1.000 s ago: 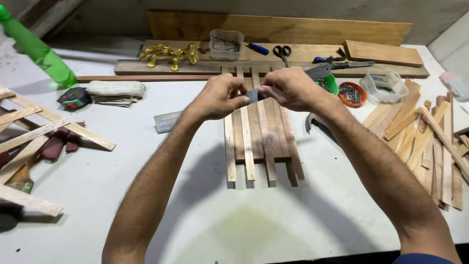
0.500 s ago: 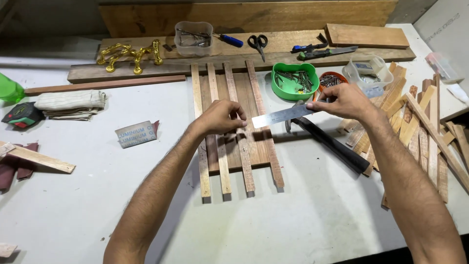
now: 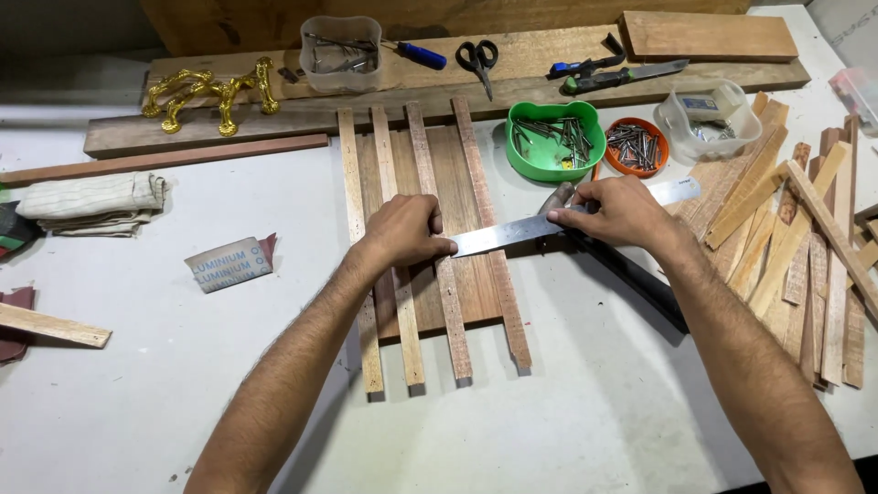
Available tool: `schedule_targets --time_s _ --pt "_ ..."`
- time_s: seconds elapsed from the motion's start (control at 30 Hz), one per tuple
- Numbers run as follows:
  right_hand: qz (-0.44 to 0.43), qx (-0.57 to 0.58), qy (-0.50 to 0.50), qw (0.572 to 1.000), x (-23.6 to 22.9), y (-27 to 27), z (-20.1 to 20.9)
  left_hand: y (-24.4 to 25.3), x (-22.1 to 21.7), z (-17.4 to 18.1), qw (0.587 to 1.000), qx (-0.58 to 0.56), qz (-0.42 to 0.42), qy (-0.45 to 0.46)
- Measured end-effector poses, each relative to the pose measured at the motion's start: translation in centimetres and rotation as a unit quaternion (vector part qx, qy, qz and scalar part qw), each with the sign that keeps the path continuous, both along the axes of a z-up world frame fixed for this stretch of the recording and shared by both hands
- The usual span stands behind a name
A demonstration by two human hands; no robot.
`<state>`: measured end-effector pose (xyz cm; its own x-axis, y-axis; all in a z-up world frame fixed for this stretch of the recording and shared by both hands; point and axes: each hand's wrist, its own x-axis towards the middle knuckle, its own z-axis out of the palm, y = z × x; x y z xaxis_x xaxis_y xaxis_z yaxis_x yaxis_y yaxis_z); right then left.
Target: The person arranges thin wooden slats on a board, hammers nails to fasten the slats, and positions gold-colored handles on the assembly. They pick nails from bowls, measure with a steel ruler, and press the handles into place while hammering.
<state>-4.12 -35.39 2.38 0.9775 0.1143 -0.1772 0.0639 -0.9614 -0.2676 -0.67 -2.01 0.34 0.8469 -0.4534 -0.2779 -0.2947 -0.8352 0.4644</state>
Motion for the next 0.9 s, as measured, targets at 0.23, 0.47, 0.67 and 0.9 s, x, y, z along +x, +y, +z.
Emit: schedule_targets --time_s 0.23,0.47,0.67,0.9 --pt "0.026 -0.025 0.004 0.999 0.4 0.0 -1.0 -0.3 -0.2 0.8 1.000 0.023 0.007 0.009" --pt "0.022 -0.018 0.008 1.000 0.5 0.2 -1.2 -0.3 -0.3 0.4 1.000 0.019 0.010 0.009" --pt "0.007 -0.017 0.019 1.000 0.0 0.5 -0.3 -0.3 -0.3 0.1 1.000 0.011 0.015 0.000" --pt "-0.018 0.023 -0.032 0.999 -2.3 2.1 5.6 1.7 -0.6 2.1 0.993 -0.102 -0.013 -0.053"
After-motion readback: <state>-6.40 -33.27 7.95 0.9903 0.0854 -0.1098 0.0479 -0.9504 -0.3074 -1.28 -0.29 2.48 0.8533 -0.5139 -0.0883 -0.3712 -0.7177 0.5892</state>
